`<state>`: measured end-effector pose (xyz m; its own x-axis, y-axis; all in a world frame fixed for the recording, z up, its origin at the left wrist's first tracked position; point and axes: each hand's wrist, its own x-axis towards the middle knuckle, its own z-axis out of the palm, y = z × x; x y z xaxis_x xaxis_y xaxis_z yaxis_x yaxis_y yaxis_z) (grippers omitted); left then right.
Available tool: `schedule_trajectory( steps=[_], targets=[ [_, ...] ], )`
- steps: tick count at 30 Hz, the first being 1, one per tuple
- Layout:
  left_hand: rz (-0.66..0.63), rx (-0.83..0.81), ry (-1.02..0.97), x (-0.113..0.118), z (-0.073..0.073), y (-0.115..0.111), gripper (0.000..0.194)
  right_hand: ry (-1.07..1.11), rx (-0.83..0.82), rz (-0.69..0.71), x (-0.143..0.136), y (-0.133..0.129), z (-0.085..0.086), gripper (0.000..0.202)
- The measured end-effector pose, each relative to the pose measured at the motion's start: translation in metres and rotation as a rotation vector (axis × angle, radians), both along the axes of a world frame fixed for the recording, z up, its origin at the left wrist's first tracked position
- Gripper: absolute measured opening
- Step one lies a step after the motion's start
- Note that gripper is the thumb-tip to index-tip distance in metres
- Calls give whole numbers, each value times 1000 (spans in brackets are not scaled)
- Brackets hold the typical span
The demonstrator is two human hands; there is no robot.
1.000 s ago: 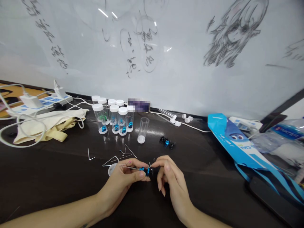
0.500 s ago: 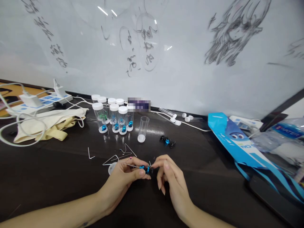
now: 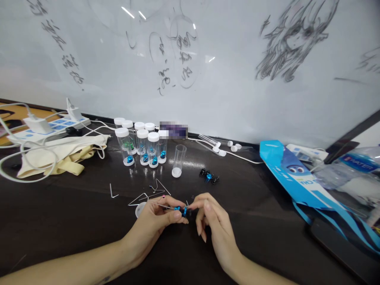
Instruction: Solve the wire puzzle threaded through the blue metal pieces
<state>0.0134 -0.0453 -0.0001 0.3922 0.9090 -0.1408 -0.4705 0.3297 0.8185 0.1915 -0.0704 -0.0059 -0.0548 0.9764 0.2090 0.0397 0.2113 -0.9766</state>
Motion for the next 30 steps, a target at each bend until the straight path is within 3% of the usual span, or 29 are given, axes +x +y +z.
schedule_trajectory(
  steps=[30],
  targets=[
    [5,-2,9,-1,-1,-1,16,12,-7,-10,-2,0,3,42]
  ],
)
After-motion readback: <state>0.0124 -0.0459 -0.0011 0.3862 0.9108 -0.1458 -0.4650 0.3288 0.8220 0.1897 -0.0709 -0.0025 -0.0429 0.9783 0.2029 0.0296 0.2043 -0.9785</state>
